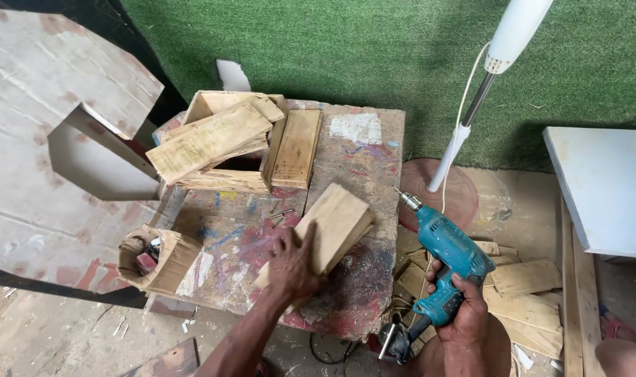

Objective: The person uses a corded electric drill to make holes in small rectangular wooden pieces placed on a work table. They hold each piece steady with the left hand while operating the drill with the right, then set the drilled pieces aside and pick up the next one.

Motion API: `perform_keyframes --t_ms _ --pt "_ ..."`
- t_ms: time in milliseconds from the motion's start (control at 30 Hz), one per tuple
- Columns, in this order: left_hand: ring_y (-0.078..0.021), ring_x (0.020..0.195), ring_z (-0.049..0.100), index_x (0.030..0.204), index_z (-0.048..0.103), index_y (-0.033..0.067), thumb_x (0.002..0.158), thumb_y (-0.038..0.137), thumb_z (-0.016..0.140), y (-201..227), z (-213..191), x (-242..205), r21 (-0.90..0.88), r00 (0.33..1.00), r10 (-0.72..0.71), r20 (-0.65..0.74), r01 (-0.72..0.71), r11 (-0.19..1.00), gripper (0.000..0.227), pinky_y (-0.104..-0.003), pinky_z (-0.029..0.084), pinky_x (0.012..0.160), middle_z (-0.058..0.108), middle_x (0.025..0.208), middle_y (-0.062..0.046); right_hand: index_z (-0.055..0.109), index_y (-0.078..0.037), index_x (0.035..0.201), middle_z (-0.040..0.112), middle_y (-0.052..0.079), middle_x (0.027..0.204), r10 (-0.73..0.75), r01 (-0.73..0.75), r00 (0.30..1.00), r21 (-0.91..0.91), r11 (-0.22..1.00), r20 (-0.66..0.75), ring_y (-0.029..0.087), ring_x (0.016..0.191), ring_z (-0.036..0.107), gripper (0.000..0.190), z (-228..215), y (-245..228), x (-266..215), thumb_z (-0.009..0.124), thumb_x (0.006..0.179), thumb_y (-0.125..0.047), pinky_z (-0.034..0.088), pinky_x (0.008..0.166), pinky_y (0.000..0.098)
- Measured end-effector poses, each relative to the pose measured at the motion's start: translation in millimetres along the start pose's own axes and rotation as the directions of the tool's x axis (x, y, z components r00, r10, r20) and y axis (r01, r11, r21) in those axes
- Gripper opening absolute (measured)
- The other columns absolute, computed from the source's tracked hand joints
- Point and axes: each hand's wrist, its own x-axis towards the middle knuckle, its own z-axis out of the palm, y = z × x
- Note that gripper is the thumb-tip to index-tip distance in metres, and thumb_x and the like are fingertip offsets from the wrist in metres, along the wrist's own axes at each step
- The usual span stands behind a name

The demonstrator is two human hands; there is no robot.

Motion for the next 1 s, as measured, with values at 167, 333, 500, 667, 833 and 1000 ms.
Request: perform_keyframes --t_ms 167,333,500,667,833,1000 --pt "-0.0489 0.129 0.037 0.165 0.002 0.0303 0.065 0.047 0.09 52 -3 62 -0.002 0.998 0.05 0.024 -0.05 0.999 0.134 -0.07 0.039 0.105 0.022 0.15 -0.024 0.053 0.007 0.133 0.067 0.02 0.112 -0.003 0.001 1.0 0.081 0.997 0.028 0.028 0.092 0.066 0.055 -3 -6 3 0.065 0.085 -0.017 0.055 0.065 0.0262" --pt "-0.0454 0.122 0.041 0.166 0.002 0.0308 0.063 0.069 0.083 80 -12 121 0.057 0.998 0.055 0.003 -0.055 0.997 0.136 -0.064 0.041 0.1 0.028 0.146 -0.021 0.054 0.006 0.133 0.066 0.02 0.113 -0.02 0.015 0.999 0.115 0.993 0.045 0.027 0.093 0.065 0.056 -6 -3 12 0.067 0.084 -0.02 0.055 0.066 0.0253" --pt "-0.0434 0.131 0.036 0.165 0.001 0.0295 0.07 0.054 0.083 82 -11 175 0.071 0.995 0.094 -0.011 -0.093 0.993 0.128 -0.071 0.031 0.112 0.027 0.145 -0.02 0.054 0.006 0.131 0.066 0.019 0.112 -0.034 0.026 0.998 0.141 0.99 0.049 0.026 0.094 0.064 0.056 1 -1 22 0.069 0.083 -0.019 0.055 0.066 0.0258" --pt "-0.0472 0.146 0.021 0.164 -0.004 0.031 0.076 0.075 0.076 64 -36 176 0.211 0.973 0.212 -0.086 -0.191 0.959 0.127 -0.076 0.023 0.115 0.005 0.161 -0.024 0.05 0.007 0.139 0.066 0.021 0.116 -0.072 0.049 0.993 0.215 0.975 0.098 0.025 0.096 0.068 0.068 17 -2 31 0.072 0.08 -0.018 0.058 0.067 0.0256" --pt "-0.0502 0.145 0.026 0.162 0.019 0.0227 0.068 0.063 0.086 -2 -66 69 0.075 0.912 0.355 -0.207 -0.347 0.935 0.122 -0.078 0.017 0.114 0.024 0.158 -0.027 0.047 0.006 0.142 0.064 0.019 0.121 -0.013 -0.042 0.983 0.288 0.957 0.185 0.025 0.102 0.066 0.07 27 -14 20 0.072 0.081 -0.017 0.057 0.071 0.0253" --pt "-0.0473 0.149 0.018 0.164 0.019 0.0225 0.057 0.046 0.095 -91 -20 -32 0.044 0.915 0.39 -0.105 -0.388 0.921 0.133 -0.073 -0.002 0.117 0.025 0.158 -0.025 0.046 0.003 0.143 0.066 0.015 0.118 0.028 -0.096 0.949 0.204 0.974 0.314 0.026 0.104 0.066 0.073 31 -20 7 0.075 0.079 -0.018 0.057 0.07 0.0285"
